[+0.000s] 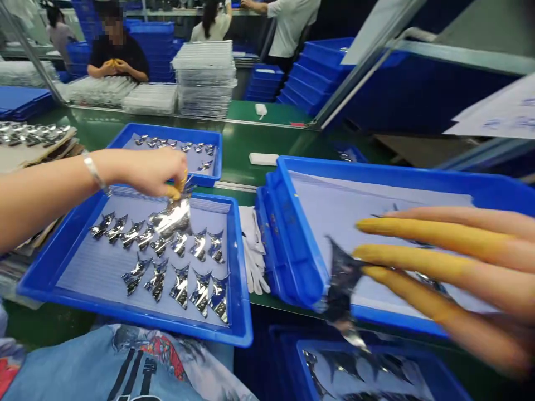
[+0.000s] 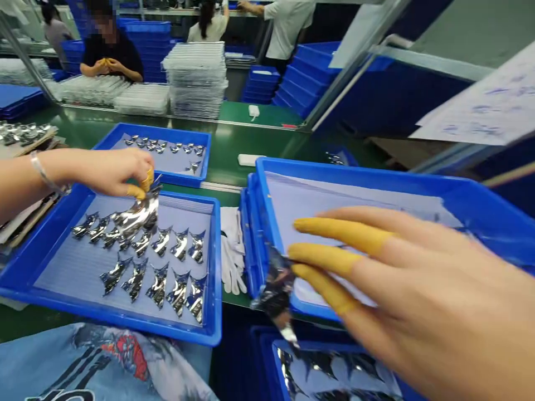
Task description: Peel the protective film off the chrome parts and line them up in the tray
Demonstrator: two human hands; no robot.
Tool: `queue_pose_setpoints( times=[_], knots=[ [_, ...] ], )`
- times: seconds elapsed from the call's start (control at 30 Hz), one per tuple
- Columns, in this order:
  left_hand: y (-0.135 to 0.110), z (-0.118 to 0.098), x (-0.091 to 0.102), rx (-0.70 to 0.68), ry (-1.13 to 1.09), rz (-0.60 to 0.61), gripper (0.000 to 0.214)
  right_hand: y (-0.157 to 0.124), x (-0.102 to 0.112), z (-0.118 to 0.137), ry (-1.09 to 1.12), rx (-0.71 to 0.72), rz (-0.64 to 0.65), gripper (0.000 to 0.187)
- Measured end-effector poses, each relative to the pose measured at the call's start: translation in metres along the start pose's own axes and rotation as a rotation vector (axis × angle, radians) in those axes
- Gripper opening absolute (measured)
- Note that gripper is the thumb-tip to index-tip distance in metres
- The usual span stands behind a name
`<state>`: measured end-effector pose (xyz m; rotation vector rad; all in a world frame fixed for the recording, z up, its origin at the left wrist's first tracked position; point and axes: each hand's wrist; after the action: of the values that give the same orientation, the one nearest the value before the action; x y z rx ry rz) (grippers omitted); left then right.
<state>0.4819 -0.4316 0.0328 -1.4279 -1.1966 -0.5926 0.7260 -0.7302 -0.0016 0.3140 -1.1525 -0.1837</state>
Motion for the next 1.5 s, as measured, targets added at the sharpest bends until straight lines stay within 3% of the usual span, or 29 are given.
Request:
queue_pose_setpoints(
  times=[0.13,0.23,0.37,0.47,0.63,0.73,0.9,1.0,1.23,1.37,1.5],
  knots=[
    [-0.076,0.051,-0.075,0.089,0.041,0.178,0.012,0.074,-0.069,0.065,-0.108,0.266,0.301,0.019],
    [-0.110,0.073,-0.129,0.121,0.064,0.279,0.015,0.121,-0.150,0.104,0.015,0.122,0.498,0.013],
    [-0.123,0.096,-0.179,0.093,0.083,0.313,0.016,0.150,-0.250,0.137,0.054,0.045,0.587,0.012],
    [-0.114,0.110,-0.199,0.046,0.074,0.302,0.017,0.149,-0.287,0.146,0.067,-0.017,0.611,0.014],
    [-0.092,0.120,-0.214,-0.040,0.059,0.313,0.020,0.137,-0.291,0.143,0.075,-0.101,0.640,0.015],
    [-0.095,0.125,-0.214,-0.050,0.050,0.314,0.020,0.136,-0.288,0.140,0.063,-0.132,0.653,0.016],
    [-0.131,0.148,-0.207,0.088,0.036,0.268,0.019,0.148,-0.302,0.151,0.057,-0.097,0.705,0.017],
    [-0.147,0.157,-0.212,0.190,0.020,0.272,0.020,0.156,-0.312,0.165,0.063,-0.041,0.748,0.018],
    [-0.130,0.148,-0.241,0.263,-0.009,0.279,0.020,0.156,-0.307,0.172,0.044,0.001,0.769,0.018],
    [-0.140,0.145,-0.245,0.303,-0.034,0.190,0.020,0.158,-0.303,0.172,0.016,0.000,0.760,0.018],
    [-0.181,0.148,-0.249,0.377,-0.105,-0.010,0.021,0.173,-0.316,0.193,-0.006,0.066,0.772,0.020]
  ],
)
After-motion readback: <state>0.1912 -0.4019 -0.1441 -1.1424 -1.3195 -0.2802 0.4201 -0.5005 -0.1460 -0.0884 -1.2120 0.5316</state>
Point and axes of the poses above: each hand's wrist, its own y-axis towards the middle knuckle, its own x-axis out of the back of the hand, z = x × y, and after that the axes turned 10 degrees about z, right-handed
